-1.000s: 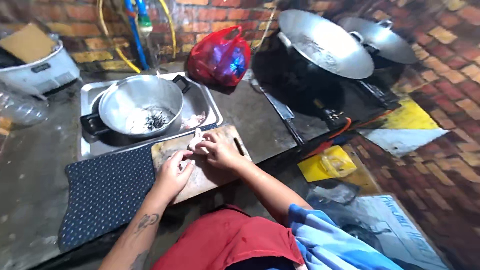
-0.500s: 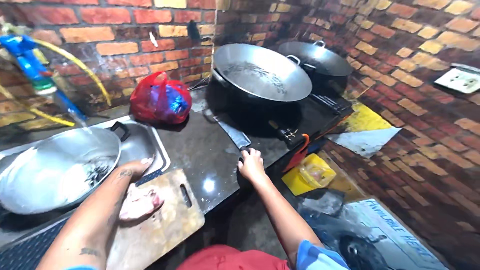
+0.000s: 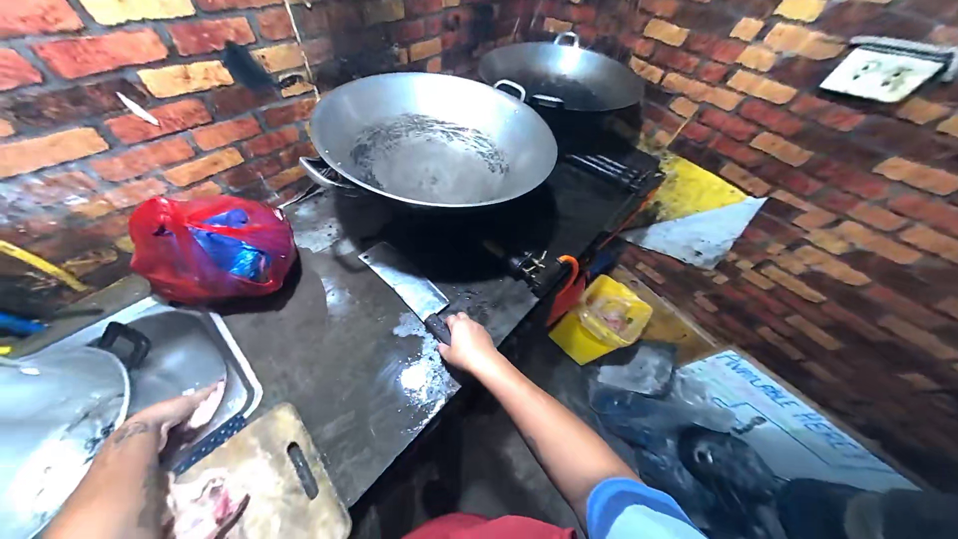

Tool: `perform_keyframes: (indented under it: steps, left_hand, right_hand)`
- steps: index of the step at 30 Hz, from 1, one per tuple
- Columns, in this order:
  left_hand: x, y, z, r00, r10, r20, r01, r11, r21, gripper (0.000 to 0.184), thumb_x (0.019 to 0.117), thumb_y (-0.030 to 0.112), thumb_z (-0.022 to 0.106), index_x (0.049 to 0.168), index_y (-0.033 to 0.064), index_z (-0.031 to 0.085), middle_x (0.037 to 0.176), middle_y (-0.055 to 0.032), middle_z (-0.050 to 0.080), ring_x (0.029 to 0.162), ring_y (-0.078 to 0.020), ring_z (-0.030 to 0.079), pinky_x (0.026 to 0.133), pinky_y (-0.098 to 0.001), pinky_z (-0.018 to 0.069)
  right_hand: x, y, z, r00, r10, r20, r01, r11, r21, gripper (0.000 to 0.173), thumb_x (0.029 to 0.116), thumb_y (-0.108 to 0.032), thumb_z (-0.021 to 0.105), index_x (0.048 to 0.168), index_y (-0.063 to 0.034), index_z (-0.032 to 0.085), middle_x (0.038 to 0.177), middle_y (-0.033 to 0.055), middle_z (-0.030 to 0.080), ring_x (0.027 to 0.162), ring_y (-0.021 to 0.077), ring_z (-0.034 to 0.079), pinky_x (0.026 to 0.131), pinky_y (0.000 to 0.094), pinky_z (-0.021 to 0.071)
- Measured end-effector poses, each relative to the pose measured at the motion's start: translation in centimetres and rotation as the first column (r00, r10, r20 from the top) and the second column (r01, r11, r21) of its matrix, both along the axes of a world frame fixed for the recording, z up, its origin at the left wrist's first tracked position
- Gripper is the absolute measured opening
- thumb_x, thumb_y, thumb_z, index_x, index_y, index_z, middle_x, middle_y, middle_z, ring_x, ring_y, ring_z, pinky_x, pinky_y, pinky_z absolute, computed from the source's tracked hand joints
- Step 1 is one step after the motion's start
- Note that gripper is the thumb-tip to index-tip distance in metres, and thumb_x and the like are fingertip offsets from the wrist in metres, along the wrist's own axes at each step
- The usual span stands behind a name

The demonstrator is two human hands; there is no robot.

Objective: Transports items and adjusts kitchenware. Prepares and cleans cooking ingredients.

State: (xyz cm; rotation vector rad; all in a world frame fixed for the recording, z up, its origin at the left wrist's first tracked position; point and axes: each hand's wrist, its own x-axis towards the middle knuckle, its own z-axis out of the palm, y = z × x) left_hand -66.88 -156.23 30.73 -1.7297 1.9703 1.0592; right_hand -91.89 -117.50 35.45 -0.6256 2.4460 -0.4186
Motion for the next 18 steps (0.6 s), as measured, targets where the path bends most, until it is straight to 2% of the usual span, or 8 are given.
perform_keyframes:
  steps: [1, 3, 5, 8, 11, 13, 14, 18]
  left_hand:
    - [0.3, 0.3, 0.2, 0.999, 0.039, -0.034, -0.038, 0.999, 0.027, 0.058, 0.1075, 0.054, 0.041, 0.121, 0.001, 0.06, 0.103, -0.0161, 0.062, 0.089, -0.0247, 0.061, 0.08, -0.0451, 0.0508]
    - [0.9, 0.1, 0.6, 0.976, 0.174, -0.13, -0.159, 0.981, 0.116, 0.051, 0.1074, 0.047, 0.046, 0.126, 0.0012, 0.058, 0.103, -0.0148, 0.063, 0.087, -0.0224, 0.061, 0.08, -0.0432, 0.0525]
    - [0.8, -0.4, -0.1, 0.943, 0.271, -0.192, -0.247, 0.959, 0.141, 0.04, 0.1066, 0.039, 0.051, 0.124, 0.0041, 0.057, 0.094, -0.0099, 0.063, 0.075, -0.0163, 0.06, 0.069, -0.0347, 0.0525]
    - [-0.2, -1.8, -1.1, 0.914, 0.284, -0.289, -0.269, 0.959, 0.091, 0.027, 0.1051, 0.02, 0.053, 0.123, 0.0005, 0.057, 0.091, -0.0074, 0.059, 0.07, -0.012, 0.056, 0.067, -0.0288, 0.0512]
    - [-2.5, -1.5, -0.1, 0.903, 0.218, -0.371, -0.264, 0.962, -0.076, 0.031, 0.1009, 0.007, 0.056, 0.128, -0.0093, 0.057, 0.109, -0.0209, 0.065, 0.085, -0.0226, 0.062, 0.082, -0.0419, 0.0538]
    - [-4.2, -1.1, 1.2, 0.907, 0.118, -0.405, -0.167, 0.982, -0.089, 0.036, 0.1012, 0.01, 0.057, 0.134, -0.005, 0.053, 0.114, -0.0215, 0.064, 0.089, -0.025, 0.065, 0.083, -0.0434, 0.0557]
    - [-4.8, -1.2, 1.4, 0.913, 0.061, -0.404, -0.109, 0.989, -0.097, 0.044, 0.0991, 0.01, 0.061, 0.139, -0.0045, 0.051, 0.121, -0.0262, 0.063, 0.098, -0.0324, 0.067, 0.087, -0.0492, 0.0567]
    - [-5.5, -0.3, 3.2, 0.977, -0.139, -0.16, 0.098, 0.966, -0.241, 0.053, 0.0941, 0.023, 0.072, 0.134, -0.0082, 0.056, 0.127, -0.0328, 0.062, 0.116, -0.0481, 0.061, 0.096, -0.0664, 0.0482]
  right_hand:
    - [-0.1, -0.2, 0.2, 1.0, 0.01, 0.008, -0.01, 1.0, 0.015, 0.055, 0.095, -0.023, 0.07, 0.142, 0.0016, 0.053, 0.145, 0.0232, 0.053, 0.131, 0.0369, 0.057, 0.108, 0.0534, 0.047]
    - [-0.2, -0.6, 0.4, 0.999, 0.031, 0.013, -0.032, 0.998, 0.047, 0.055, 0.0939, -0.024, 0.071, 0.14, 0.0018, 0.054, 0.143, 0.0226, 0.054, 0.131, 0.0358, 0.056, 0.108, 0.0532, 0.0468]
    - [-0.2, -0.7, 0.7, 0.999, 0.04, 0.015, -0.04, 0.997, 0.059, 0.054, 0.0925, -0.023, 0.071, 0.138, 0.0015, 0.055, 0.141, 0.0219, 0.056, 0.13, 0.0351, 0.057, 0.107, 0.053, 0.047]
    - [-0.2, -0.5, 0.8, 0.999, -0.003, 0.049, 0.002, 1.0, 0.009, 0.056, 0.0909, -0.02, 0.071, 0.139, 0.0015, 0.052, 0.134, 0.0225, 0.06, 0.127, 0.0352, 0.059, 0.105, 0.0535, 0.048]
    - [-0.1, -0.1, 0.6, 0.994, -0.056, 0.089, 0.058, 0.998, -0.021, 0.059, 0.0914, -0.014, 0.07, 0.144, -0.0015, 0.047, 0.132, 0.0229, 0.062, 0.125, 0.0356, 0.061, 0.104, 0.0538, 0.0486]
    - [0.0, 0.3, 0.0, 0.994, -0.066, 0.085, 0.07, 0.997, -0.042, 0.063, 0.0913, -0.012, 0.069, 0.149, -0.0041, 0.044, 0.132, 0.0229, 0.062, 0.125, 0.0366, 0.061, 0.104, 0.0554, 0.0488]
    - [0.1, 0.5, -0.3, 0.995, -0.067, 0.077, 0.071, 0.996, -0.056, 0.064, 0.0913, -0.012, 0.068, 0.15, -0.0048, 0.044, 0.133, 0.0231, 0.063, 0.124, 0.0372, 0.062, 0.104, 0.0561, 0.0489]
    - [0.8, 1.7, -1.3, 0.999, -0.033, 0.032, 0.037, 0.988, -0.151, 0.06, 0.0907, -0.008, 0.071, 0.146, 0.0007, 0.049, 0.134, 0.027, 0.061, 0.125, 0.0398, 0.06, 0.106, 0.0572, 0.047]
